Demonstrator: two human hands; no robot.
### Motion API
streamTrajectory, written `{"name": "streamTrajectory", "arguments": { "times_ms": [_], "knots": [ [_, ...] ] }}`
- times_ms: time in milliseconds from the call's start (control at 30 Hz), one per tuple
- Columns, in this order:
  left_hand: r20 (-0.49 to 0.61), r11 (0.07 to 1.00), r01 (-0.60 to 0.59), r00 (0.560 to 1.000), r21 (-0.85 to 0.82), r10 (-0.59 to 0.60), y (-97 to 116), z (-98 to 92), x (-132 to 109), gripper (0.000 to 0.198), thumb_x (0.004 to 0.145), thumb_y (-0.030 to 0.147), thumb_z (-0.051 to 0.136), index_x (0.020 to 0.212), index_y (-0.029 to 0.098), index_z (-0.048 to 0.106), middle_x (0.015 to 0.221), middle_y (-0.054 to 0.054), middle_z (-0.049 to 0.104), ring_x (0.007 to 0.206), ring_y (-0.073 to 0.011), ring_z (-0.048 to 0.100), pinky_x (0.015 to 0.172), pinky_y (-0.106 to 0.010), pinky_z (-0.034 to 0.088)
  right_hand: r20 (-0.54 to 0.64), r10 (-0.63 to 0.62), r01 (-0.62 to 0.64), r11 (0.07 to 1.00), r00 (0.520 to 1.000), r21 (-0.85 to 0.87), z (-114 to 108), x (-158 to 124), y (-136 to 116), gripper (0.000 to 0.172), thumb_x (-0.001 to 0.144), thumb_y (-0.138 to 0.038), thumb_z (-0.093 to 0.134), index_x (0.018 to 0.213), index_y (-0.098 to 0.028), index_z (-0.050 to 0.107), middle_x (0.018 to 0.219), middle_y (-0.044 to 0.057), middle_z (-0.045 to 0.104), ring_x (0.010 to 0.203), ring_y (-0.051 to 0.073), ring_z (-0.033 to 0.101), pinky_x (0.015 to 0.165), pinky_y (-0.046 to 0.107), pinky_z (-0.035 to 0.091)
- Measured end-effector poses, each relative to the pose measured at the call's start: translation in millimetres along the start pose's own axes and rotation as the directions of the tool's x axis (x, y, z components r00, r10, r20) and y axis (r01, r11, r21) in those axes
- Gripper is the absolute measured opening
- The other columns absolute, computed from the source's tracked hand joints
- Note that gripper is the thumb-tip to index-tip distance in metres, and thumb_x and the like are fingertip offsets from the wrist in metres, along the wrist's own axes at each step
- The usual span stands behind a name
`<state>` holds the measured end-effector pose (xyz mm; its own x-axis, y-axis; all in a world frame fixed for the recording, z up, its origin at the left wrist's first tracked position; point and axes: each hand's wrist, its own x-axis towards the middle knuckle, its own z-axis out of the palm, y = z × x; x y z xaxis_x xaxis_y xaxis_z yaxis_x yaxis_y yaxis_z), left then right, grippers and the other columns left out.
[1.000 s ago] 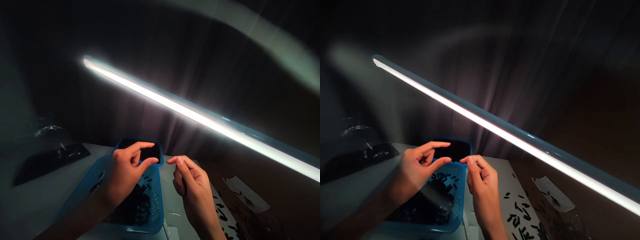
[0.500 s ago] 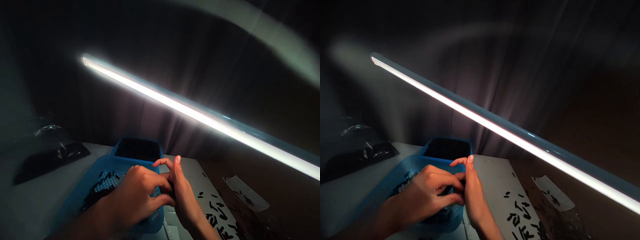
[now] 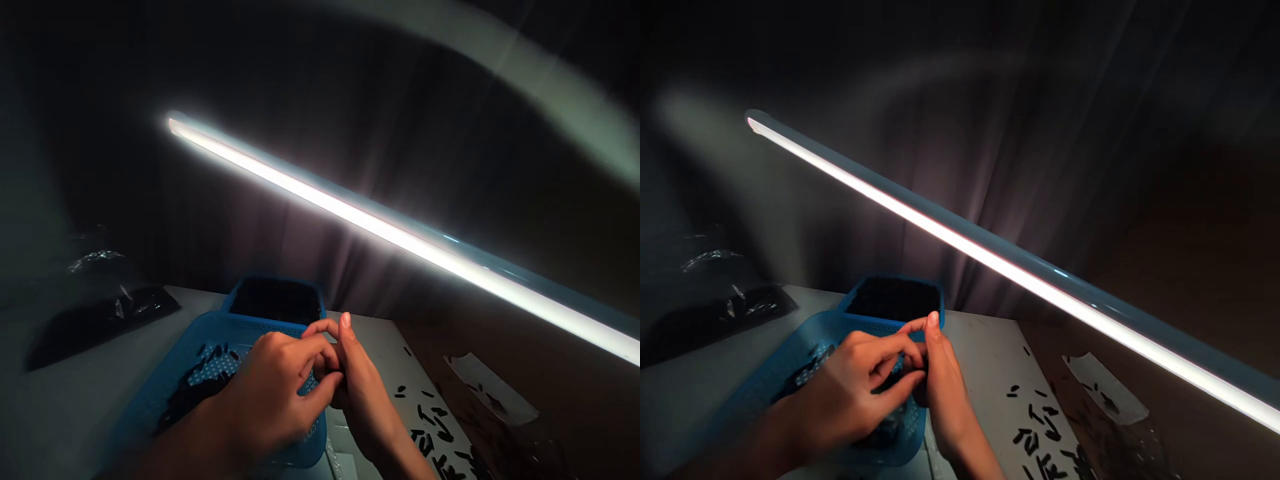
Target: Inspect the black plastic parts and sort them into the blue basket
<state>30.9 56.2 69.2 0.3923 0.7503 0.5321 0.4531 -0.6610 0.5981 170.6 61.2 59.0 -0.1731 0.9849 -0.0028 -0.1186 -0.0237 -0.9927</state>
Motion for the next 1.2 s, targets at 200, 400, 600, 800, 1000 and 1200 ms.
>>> {"name": "streamTrajectory", "arguments": {
  "times_ms": [200, 400, 600, 800, 1000, 1200],
  "knots": [
    [-0.071, 0.893, 0.236, 0.956, -0.384, -0.284, -6, -15.4, 12, 0.022, 0.087, 0.04, 0.065, 0.085, 0.018, 0.066, 0.054, 0.01, 0.023, 0.05, -0.0079, 0.024, 0.047, -0.02, 0.024, 0.153, -0.091, 0.071, 0.989, 0.984, 0.129, -6, -2, -10, 0.032, 0.09, -0.049, 0.062, 0.082, -0.019, 0.056, 0.051, -0.011, 0.023, 0.046, 0.007, 0.011, 0.042, 0.021, 0.01],
    [-0.056, 0.86, 0.213, 0.962, -0.463, -0.269, -10, -17.6, 12, 0.021, 0.089, 0.041, 0.064, 0.09, 0.02, 0.067, 0.055, 0.009, 0.021, 0.051, -0.0081, 0.022, 0.047, -0.02, 0.023, 0.062, -0.172, 0.171, 0.985, 0.983, 0.032, -12, -6, -16, 0.027, 0.084, -0.043, 0.073, 0.088, -0.019, 0.063, 0.051, -0.011, 0.025, 0.046, 0.006, 0.014, 0.042, 0.022, 0.012],
    [-0.162, 0.96, 0.08, 0.979, -0.267, -0.127, -9, -20.7, 9, 0.018, 0.088, 0.037, 0.068, 0.095, 0.022, 0.074, 0.053, 0.009, 0.023, 0.049, -0.0075, 0.023, 0.046, -0.02, 0.021, -0.048, -0.377, 0.346, 0.888, 0.925, -0.304, -13, -11, -24, 0.021, 0.084, -0.041, 0.071, 0.083, -0.02, 0.071, 0.053, -0.008, 0.031, 0.052, 0.01, 0.028, 0.05, 0.024, 0.026],
    [-0.285, 0.975, -0.044, 0.958, -0.218, -0.02, -9, -19.1, 8, 0.009, 0.086, 0.031, 0.072, 0.089, 0.024, 0.077, 0.052, 0.009, 0.024, 0.047, -0.0065, 0.023, 0.044, -0.02, 0.02, -0.096, -0.508, 0.427, 0.8, 0.856, -0.421, -11, -18, -25, 0.014, 0.083, -0.038, 0.071, 0.086, -0.025, 0.074, 0.052, -0.008, 0.036, 0.053, 0.012, 0.04, 0.058, 0.024, 0.039],
    [-0.341, 0.979, -0.124, 0.938, -0.162, 0.062, -7, -19.4, 8, 0.007, 0.083, 0.024, 0.074, 0.09, 0.026, 0.076, 0.052, 0.009, 0.024, 0.046, -0.0061, 0.023, 0.043, -0.019, 0.021, -0.09, -0.615, 0.489, 0.698, 0.783, -0.523, -12, -22, -26, 0.006, 0.084, -0.032, 0.07, 0.087, -0.027, 0.073, 0.052, -0.007, 0.042, 0.051, 0.012, 0.044, 0.05, 0.022, 0.037],
    [-0.368, 0.976, -0.181, 0.921, -0.121, 0.126, -5, -20.2, 6, 0.01, 0.083, 0.021, 0.075, 0.092, 0.026, 0.076, 0.052, 0.01, 0.026, 0.045, -0.0061, 0.024, 0.043, -0.018, 0.024, -0.051, -0.663, 0.528, 0.637, 0.747, -0.562, -14, -21, -28, 0.005, 0.085, -0.029, 0.07, 0.086, -0.027, 0.075, 0.054, -0.005, 0.048, 0.049, 0.013, 0.045, 0.046, 0.023, 0.035]
  ]
}}
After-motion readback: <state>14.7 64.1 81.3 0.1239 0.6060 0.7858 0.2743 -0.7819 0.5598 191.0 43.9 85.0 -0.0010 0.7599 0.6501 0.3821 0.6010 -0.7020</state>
